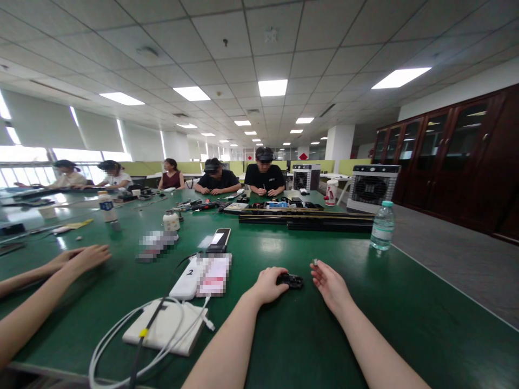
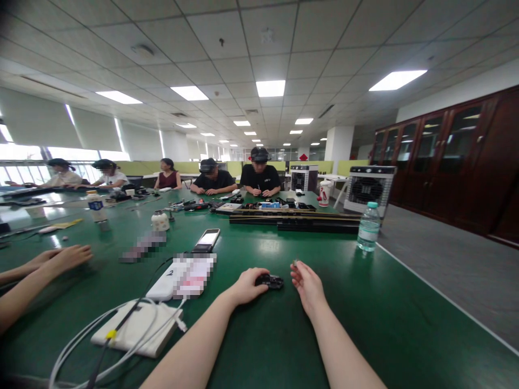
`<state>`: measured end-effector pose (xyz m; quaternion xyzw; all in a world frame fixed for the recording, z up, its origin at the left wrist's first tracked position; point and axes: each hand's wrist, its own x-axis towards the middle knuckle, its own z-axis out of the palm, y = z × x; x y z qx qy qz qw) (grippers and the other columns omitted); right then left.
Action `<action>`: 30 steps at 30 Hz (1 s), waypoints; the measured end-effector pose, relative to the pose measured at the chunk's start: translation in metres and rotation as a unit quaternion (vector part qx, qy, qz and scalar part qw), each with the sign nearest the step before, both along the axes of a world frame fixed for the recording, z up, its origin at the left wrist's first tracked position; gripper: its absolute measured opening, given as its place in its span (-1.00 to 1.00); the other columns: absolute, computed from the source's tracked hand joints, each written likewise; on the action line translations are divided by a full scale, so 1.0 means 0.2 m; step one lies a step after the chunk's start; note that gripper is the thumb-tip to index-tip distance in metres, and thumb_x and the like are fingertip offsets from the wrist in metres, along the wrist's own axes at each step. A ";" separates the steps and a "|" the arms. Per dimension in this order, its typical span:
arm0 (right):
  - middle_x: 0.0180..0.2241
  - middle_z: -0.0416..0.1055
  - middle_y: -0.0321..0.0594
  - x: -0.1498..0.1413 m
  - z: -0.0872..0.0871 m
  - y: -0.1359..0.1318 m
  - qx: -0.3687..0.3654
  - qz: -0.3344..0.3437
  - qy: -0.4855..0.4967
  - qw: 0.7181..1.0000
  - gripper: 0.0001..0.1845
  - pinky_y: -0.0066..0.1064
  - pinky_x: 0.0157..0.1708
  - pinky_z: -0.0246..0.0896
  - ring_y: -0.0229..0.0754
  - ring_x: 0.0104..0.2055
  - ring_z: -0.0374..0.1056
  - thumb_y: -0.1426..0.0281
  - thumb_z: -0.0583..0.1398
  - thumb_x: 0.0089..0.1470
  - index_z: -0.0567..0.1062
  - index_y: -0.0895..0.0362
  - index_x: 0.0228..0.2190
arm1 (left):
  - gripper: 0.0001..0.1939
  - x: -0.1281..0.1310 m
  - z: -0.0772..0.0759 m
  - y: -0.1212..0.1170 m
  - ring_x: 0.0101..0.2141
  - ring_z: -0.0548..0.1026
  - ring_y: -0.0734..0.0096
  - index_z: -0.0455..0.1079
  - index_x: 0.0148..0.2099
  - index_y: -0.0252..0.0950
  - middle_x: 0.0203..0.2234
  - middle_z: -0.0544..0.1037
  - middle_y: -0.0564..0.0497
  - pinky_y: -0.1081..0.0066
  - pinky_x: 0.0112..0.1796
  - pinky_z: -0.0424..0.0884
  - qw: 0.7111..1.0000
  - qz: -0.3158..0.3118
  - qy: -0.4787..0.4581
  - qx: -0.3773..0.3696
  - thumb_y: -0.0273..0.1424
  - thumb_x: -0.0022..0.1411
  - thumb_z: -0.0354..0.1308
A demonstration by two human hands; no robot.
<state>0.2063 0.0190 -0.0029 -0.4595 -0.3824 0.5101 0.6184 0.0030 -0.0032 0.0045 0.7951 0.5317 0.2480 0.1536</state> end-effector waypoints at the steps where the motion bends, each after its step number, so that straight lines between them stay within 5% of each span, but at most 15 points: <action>1: -0.29 0.56 -0.10 0.00 0.01 -0.01 -0.006 -0.001 0.004 1.000 -0.66 -0.31 -0.43 0.39 -0.09 -0.33 0.48 0.14 0.25 -0.15 0.47 0.08 -0.32 | -0.55 0.00 0.00 0.00 -0.02 0.41 0.18 0.34 0.07 -0.19 -0.04 0.49 -0.02 0.23 0.06 0.27 1.000 0.000 -0.003 0.000 -0.33 0.10 0.16; 6: -0.29 0.55 -0.10 -0.05 0.05 -0.06 0.054 0.010 -0.132 0.990 -0.57 -0.25 -0.32 0.39 -0.04 -0.27 0.47 0.13 0.28 -0.20 0.47 0.11 -0.29 | -0.58 0.00 0.00 0.00 -0.03 0.42 0.18 0.37 0.04 -0.20 -0.06 0.50 -0.02 0.25 0.04 0.29 1.000 0.001 -0.013 -0.004 -0.40 0.07 0.18; 9: -0.26 0.55 -0.10 -0.08 0.06 -0.08 0.158 0.022 -0.230 0.960 -0.63 -0.20 -0.17 0.35 -0.03 -0.17 0.45 0.14 0.23 -0.14 0.49 0.12 -0.30 | -0.58 0.00 0.02 -0.01 -0.02 0.42 0.17 0.37 0.02 -0.21 -0.06 0.50 -0.03 0.26 0.03 0.30 1.000 0.000 -0.019 -0.007 -0.42 0.06 0.20; 15: -0.19 0.51 -0.17 -0.09 0.06 -0.13 0.210 0.048 -0.378 0.900 -0.71 -0.19 -0.02 0.25 -0.10 -0.11 0.39 0.32 0.16 -0.02 0.50 0.08 -0.21 | -0.57 0.00 0.02 -0.01 -0.03 0.42 0.18 0.37 0.03 -0.22 -0.06 0.50 -0.03 0.28 0.03 0.30 1.000 0.001 -0.025 -0.008 -0.44 0.05 0.21; 22: -0.16 0.49 -0.16 -0.10 0.09 -0.16 0.240 0.079 -0.468 0.847 -0.74 -0.22 0.02 0.20 -0.11 -0.06 0.34 0.43 0.13 0.03 0.50 0.10 -0.20 | -0.57 0.00 0.01 0.00 -0.06 0.44 0.17 0.38 0.02 -0.25 -0.09 0.52 -0.06 0.29 -0.01 0.33 1.000 -0.007 -0.015 -0.003 -0.42 0.06 0.20; 30: -0.04 0.42 -0.17 -0.11 0.09 -0.19 0.197 0.120 -0.619 0.751 -0.78 -0.17 0.00 0.14 -0.05 0.01 0.27 0.44 0.16 0.05 0.50 0.06 -0.22 | -0.55 -0.01 -0.01 0.02 -0.04 0.43 0.17 0.36 0.05 -0.27 -0.06 0.50 -0.07 0.30 0.01 0.32 1.000 -0.005 -0.019 -0.002 -0.43 0.06 0.19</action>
